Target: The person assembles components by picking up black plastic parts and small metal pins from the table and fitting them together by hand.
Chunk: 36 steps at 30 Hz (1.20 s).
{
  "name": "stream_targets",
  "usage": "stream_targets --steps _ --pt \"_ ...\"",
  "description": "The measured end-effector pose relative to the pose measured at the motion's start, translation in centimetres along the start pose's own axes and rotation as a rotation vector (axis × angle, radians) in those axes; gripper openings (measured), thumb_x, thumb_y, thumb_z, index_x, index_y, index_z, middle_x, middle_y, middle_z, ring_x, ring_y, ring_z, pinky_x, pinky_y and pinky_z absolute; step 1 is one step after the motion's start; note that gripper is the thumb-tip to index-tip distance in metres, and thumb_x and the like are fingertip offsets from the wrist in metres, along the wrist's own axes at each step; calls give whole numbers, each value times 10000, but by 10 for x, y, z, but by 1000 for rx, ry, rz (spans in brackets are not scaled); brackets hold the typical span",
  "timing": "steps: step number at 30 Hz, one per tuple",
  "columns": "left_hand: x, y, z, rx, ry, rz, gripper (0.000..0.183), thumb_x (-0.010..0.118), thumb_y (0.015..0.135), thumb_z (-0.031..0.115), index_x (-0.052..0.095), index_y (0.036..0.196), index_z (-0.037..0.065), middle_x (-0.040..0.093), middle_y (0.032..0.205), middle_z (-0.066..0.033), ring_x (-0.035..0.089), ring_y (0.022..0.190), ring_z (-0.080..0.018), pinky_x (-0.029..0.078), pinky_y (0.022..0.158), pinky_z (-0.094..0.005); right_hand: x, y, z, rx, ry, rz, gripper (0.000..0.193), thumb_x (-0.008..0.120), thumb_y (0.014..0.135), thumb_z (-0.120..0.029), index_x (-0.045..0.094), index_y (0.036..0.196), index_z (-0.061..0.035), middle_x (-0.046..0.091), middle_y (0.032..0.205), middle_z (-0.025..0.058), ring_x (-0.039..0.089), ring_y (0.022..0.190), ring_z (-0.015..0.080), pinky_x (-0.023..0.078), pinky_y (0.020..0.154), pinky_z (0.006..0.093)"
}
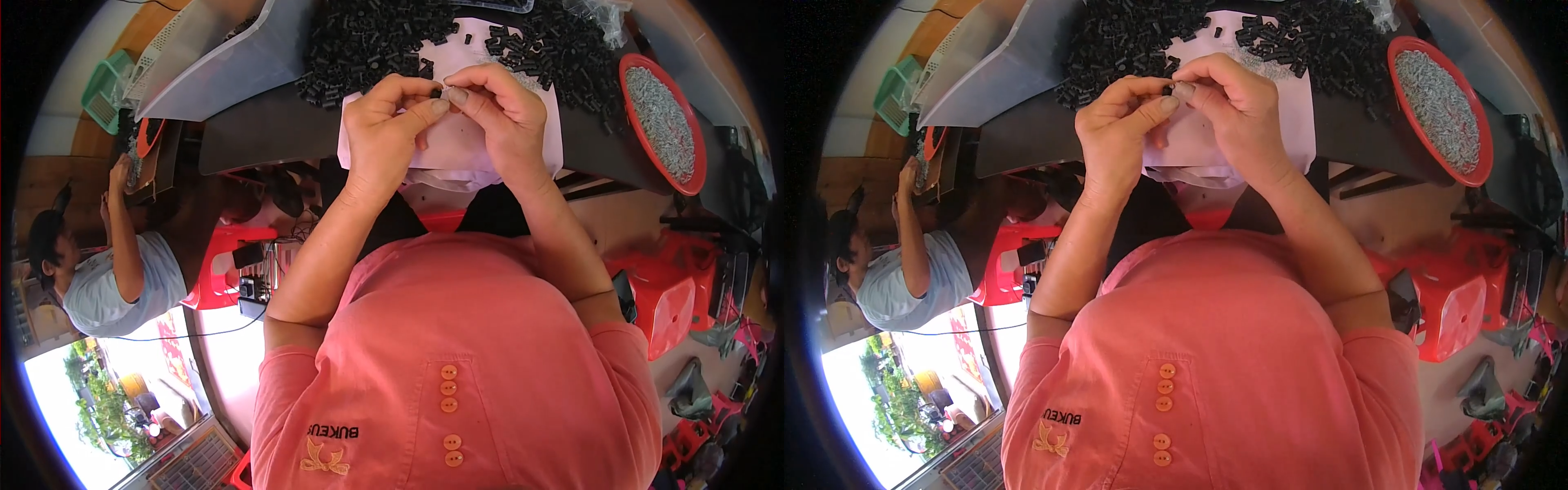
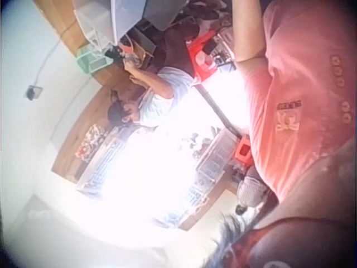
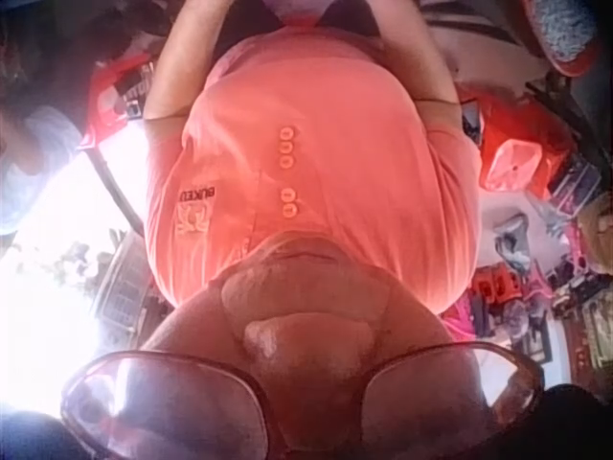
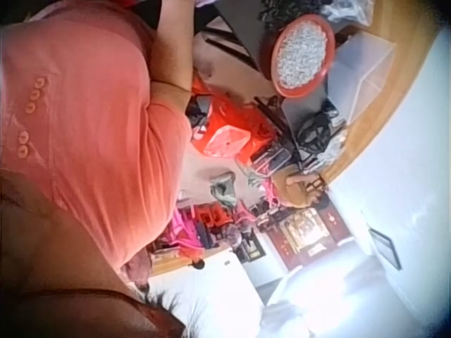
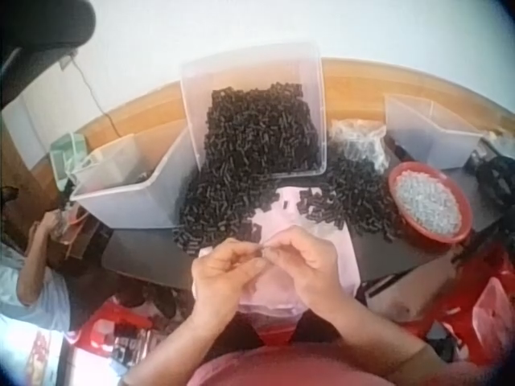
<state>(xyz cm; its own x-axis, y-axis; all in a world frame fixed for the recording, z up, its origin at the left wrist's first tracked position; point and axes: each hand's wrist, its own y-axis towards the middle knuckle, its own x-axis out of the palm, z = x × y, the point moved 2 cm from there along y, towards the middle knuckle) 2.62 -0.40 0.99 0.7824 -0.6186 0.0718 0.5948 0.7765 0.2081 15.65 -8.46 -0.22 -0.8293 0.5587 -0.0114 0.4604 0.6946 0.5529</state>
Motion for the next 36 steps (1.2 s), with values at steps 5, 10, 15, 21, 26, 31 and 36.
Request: stream_targets --steps 5,10,15,21,26,31,36 --pt "-5 2 1 109 158 -10 118 736 796 10 691 903 -15 635 721 -9 542 595 -49 437 534 -190 1 0 -1 -77 -115 -11 119 630 843 29 650 950 -19 659 822 54 631 744 125 487 677 234" --pt "-8 -1 1 35 111 -20 126 730 799 3 696 918 -23 644 731 -14 549 618 -52 431 554 -186 4 0 -5 -194 -220 -28 164 603 819 69 646 947 -24 627 816 77 623 715 173 482 649 256" --pt "-7 -1 5 -52 89 -12 139 717 812 -1 693 945 -35 643 738 -22 544 606 -62 420 527 -189 5 -2 -6 -298 -301 -48 255 575 780 106 659 980 -28 590 814 84 600 680 201 476 602 280" --pt "-16 3 9 -91 -80 19 95 704 820 4 679 900 -40 652 715 -50 546 551 -67 410 453 -201 11 0 -10 -353 -319 -89 314 582 773 103 667 1042 -34 587 808 82 600 677 184 476 610 271" --pt "-34 6 6 -29 -153 145 81 659 848 -10 665 916 -54 646 736 -83 526 533 -91 407 463 -214 0 -4 -4 -82 -166 41 231 628 859 37 665 1084 5 644 933 31 601 807 94 493 736 216" --pt "-37 5 -8 -62 -136 133 116 640 873 -4 656 976 -56 655 790 -105 552 596 -113 423 497 -222 0 -2 0 125 74 98 167 627 878 29 661 1041 23 649 886 34 603 775 85 489 724 206" --pt "-39 6 -11 -59 -105 114 109 646 872 -1 662 969 -48 655 789 -87 552 608 -101 421 505 -213 0 6 -1 114 -147 33 124 638 843 17 676 960 -5 656 853 22 606 733 95 485 673 221"
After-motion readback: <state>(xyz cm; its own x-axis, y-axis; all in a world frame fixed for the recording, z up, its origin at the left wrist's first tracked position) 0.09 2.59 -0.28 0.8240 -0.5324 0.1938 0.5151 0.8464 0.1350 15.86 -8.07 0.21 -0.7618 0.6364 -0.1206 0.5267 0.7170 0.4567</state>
